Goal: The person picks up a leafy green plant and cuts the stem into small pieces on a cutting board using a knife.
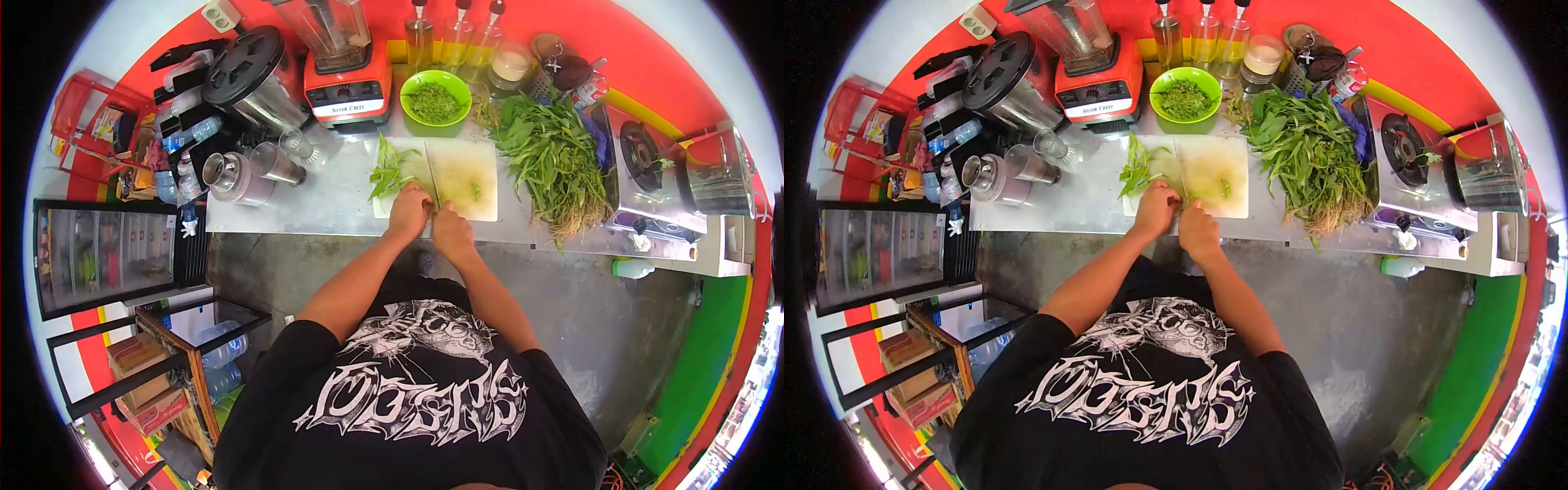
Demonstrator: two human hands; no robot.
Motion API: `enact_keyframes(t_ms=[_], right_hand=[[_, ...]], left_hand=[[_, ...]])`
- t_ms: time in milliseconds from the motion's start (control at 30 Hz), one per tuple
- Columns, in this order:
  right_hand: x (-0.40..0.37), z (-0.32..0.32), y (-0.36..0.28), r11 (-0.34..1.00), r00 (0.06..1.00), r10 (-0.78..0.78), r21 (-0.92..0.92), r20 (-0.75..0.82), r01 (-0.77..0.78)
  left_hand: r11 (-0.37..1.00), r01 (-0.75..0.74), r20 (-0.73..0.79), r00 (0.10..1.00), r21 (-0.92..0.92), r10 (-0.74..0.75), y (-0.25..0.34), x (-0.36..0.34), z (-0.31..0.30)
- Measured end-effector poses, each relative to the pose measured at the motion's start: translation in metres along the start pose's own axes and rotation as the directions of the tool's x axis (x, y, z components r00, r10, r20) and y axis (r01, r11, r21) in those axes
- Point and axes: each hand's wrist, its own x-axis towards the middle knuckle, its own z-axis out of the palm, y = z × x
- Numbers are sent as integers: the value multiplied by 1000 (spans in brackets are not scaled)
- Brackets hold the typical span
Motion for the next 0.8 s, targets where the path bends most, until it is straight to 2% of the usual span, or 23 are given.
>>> enact_keyframes(t_ms=[67,133,200,267,300,333,400,467,533,567,633,667,733,800], right_hand=[[-2,-8,-2,999,1000,-30,-38,9,30],[-4,-15,-8,1000,999,16,12,40,-17],[-4,-9,-10,1000,1000,16,-2,6,-16],[-5,-4,-8,1000,999,22,-21,-26,-23],[-4,-8,-8,999,999,-15,-49,-30,14],[-2,-9,-8,996,998,-55,-78,-33,52],[-3,-8,-7,995,999,-40,-93,-14,38],[-1,-3,-9,994,1000,-25,-102,10,26],[-2,1,-8,1000,998,7,16,-69,-6],[1,0,-5,1000,998,12,14,-68,-11],[11,-7,-5,999,999,10,-50,30,-8],[8,-7,-6,999,1000,2,-48,28,-1],[-5,-8,-8,996,999,-35,-78,16,37],[-7,-5,-12,999,1000,-1,-51,19,2]], left_hand=[[999,2,4,1000,35,-2,4,1,-2],[998,25,46,999,56,-28,-2,6,0],[991,77,57,995,110,-84,-5,6,1],[977,210,92,973,44,-213,-4,5,1],[964,241,122,959,115,-255,6,6,-7],[964,241,121,960,112,-254,11,6,-9],[953,240,126,956,186,-266,15,7,-14],[957,226,126,960,184,-251,5,7,-9],[967,198,121,968,160,-219,6,4,-8],[968,198,125,968,156,-218,7,2,-6],[964,214,110,966,158,-233,11,0,-7],[963,215,103,967,162,-233,11,0,-8],[977,128,39,990,173,-137,13,-4,-9],[973,140,36,988,181,-149,13,-6,-10]])
